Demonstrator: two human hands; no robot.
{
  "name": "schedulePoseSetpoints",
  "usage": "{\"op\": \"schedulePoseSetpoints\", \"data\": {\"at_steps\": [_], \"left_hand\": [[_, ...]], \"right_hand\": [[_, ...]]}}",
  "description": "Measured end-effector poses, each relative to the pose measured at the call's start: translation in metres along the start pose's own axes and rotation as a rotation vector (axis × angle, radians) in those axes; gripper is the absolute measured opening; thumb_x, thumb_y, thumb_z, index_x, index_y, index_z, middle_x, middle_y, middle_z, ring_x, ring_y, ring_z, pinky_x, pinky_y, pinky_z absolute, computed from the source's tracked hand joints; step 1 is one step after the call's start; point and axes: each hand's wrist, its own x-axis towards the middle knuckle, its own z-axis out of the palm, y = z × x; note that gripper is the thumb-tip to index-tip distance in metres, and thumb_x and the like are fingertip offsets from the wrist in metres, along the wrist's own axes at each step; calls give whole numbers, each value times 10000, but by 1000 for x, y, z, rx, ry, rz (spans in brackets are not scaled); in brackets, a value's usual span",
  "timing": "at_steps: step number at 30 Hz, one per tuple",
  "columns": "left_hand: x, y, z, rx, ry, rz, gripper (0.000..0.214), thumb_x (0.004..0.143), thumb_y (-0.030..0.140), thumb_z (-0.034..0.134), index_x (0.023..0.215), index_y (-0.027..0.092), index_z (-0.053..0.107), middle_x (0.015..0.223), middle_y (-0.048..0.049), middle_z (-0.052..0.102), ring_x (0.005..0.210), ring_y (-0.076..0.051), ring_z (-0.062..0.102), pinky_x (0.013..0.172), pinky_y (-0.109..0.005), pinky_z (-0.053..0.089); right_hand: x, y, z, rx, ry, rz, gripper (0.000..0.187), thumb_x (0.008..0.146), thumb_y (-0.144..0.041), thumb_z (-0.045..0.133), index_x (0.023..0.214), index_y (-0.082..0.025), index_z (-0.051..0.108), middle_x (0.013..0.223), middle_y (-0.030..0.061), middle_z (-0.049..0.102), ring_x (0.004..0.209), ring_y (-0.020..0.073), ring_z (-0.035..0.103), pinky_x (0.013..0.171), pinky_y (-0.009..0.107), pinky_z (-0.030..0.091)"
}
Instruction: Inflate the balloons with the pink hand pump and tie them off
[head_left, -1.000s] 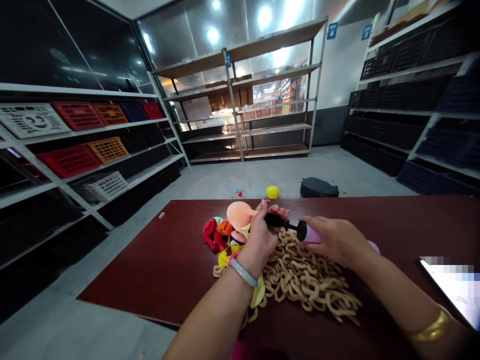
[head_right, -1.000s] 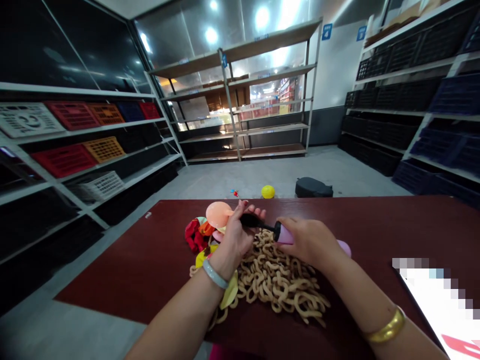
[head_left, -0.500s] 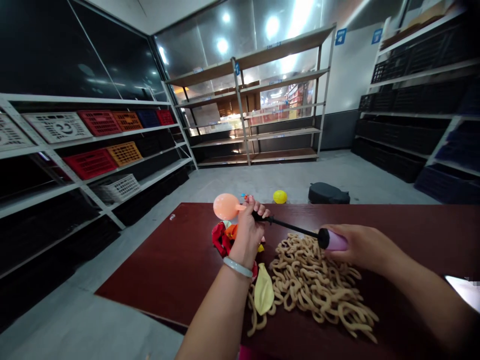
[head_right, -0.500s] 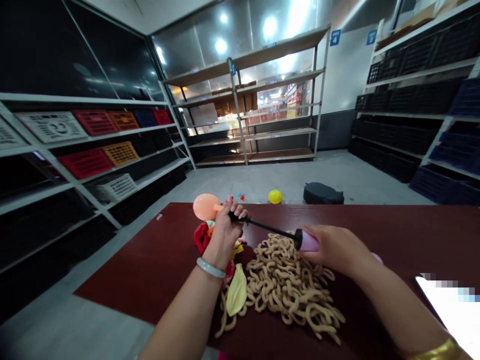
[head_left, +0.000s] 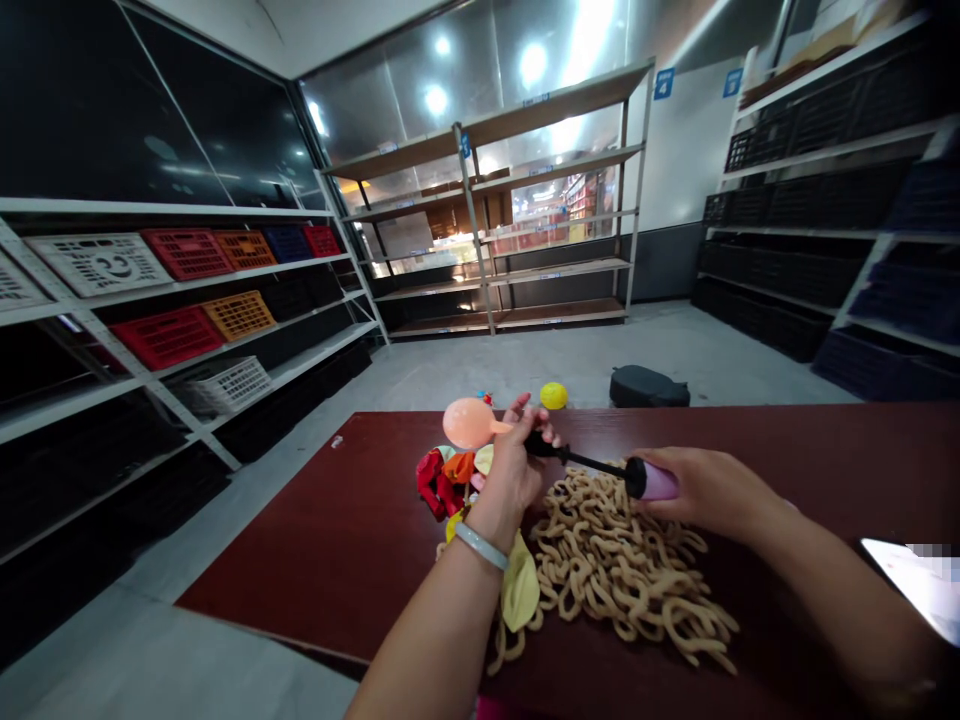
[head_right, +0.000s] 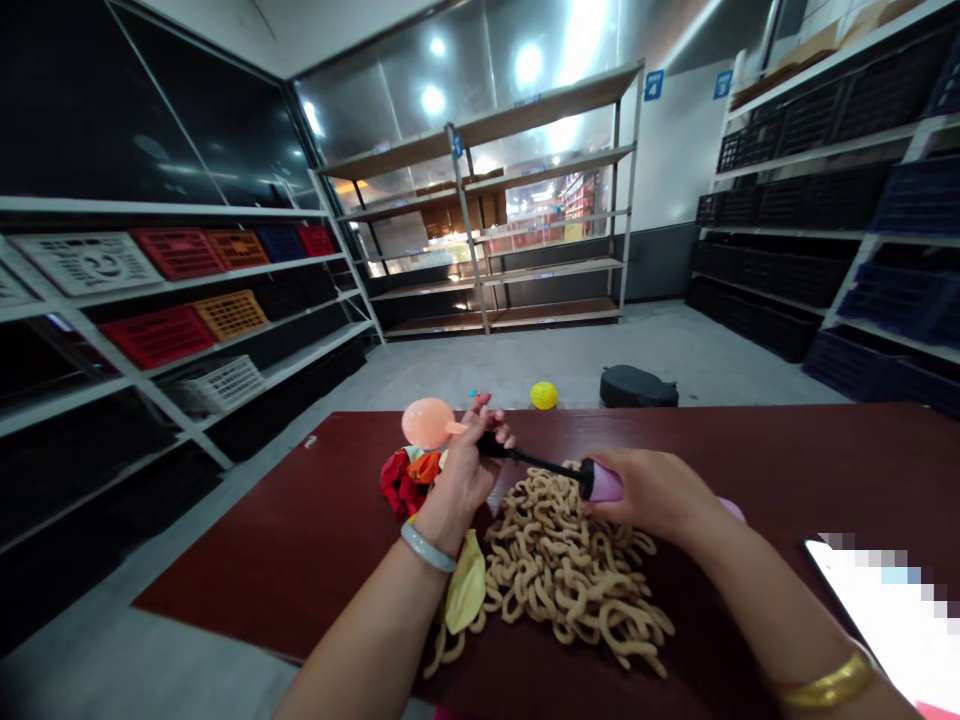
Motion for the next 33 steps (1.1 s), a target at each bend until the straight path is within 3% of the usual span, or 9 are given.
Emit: {"op": "schedulePoseSetpoints", "data": {"at_steps": [3, 6, 9, 12, 18, 22, 25, 29, 33], "left_hand": [[-10, -20, 6, 12, 2, -150, 357, 795, 185, 640, 1127, 222, 514, 900, -48, 631, 782, -166, 633, 729, -327, 482], [-16, -32, 8, -11, -33, -238, 426, 778, 154, 651, 1162, 231, 481, 1078, -96, 632, 995, -226, 624, 845, -392, 469], [-16, -36, 7, -12, -23, -221, 432, 767, 147, 659, 1151, 232, 479, 1022, -85, 642, 848, -186, 642, 798, -380, 477], [-12, -36, 7, -11, -12, -139, 368, 774, 221, 676, 1108, 227, 520, 724, 9, 581, 581, -102, 539, 651, -299, 459], [4, 2, -1, -94, 91, 43, 157, 821, 249, 638, 949, 202, 560, 496, 86, 284, 419, -60, 325, 475, -219, 309], [15, 40, -13, -129, 135, 160, 79, 894, 213, 525, 950, 175, 567, 474, 87, 257, 398, -61, 305, 452, -217, 291], [17, 48, -18, -128, 136, 220, 167, 919, 279, 486, 869, 148, 577, 476, 76, 286, 402, -63, 321, 447, -219, 307], [10, 28, -6, -137, 127, 176, 396, 911, 409, 466, 608, 153, 468, 529, 20, 413, 463, -81, 428, 480, -230, 367], [-7, -4, 15, -156, 152, 73, 526, 859, 501, 509, 504, 164, 316, 655, -47, 541, 678, -161, 585, 668, -320, 478]], "right_hand": [[2, -8, 0, 54, -73, -39, 465, 706, -474, 641, 1150, -340, 610, 960, -3, 715, 847, 227, 662, 703, 310, 454], [4, -15, 3, 43, -46, -40, 508, 711, -474, 630, 1198, -340, 577, 996, 5, 708, 880, 240, 655, 735, 329, 448], [5, -20, 4, 37, -28, -39, 498, 708, -466, 629, 1187, -340, 577, 1000, -1, 703, 880, 235, 652, 726, 323, 442], [5, -22, 3, 43, -33, -31, 462, 708, -485, 624, 1145, -338, 591, 990, -8, 702, 870, 233, 650, 697, 316, 434], [3, -9, 0, 46, -43, -10, 448, 723, -469, 616, 1151, -344, 581, 1044, -7, 691, 906, 231, 641, 724, 317, 432], [3, -3, 3, -30, 4, -4, 476, 764, -535, 557, 1178, -299, 557, 1111, 34, 666, 931, 249, 634, 730, 335, 437], [3, -6, 8, -135, 25, 43, 479, 789, -563, 513, 1149, -249, 550, 1046, 68, 677, 876, 263, 643, 671, 339, 428], [3, -17, 11, -205, 34, 79, 462, 786, -591, 504, 1065, -226, 546, 955, 83, 687, 811, 263, 647, 612, 323, 394], [2, -36, 10, -132, 31, 45, 390, 782, -578, 519, 990, -247, 537, 878, 54, 690, 777, 246, 649, 601, 308, 367]]}}
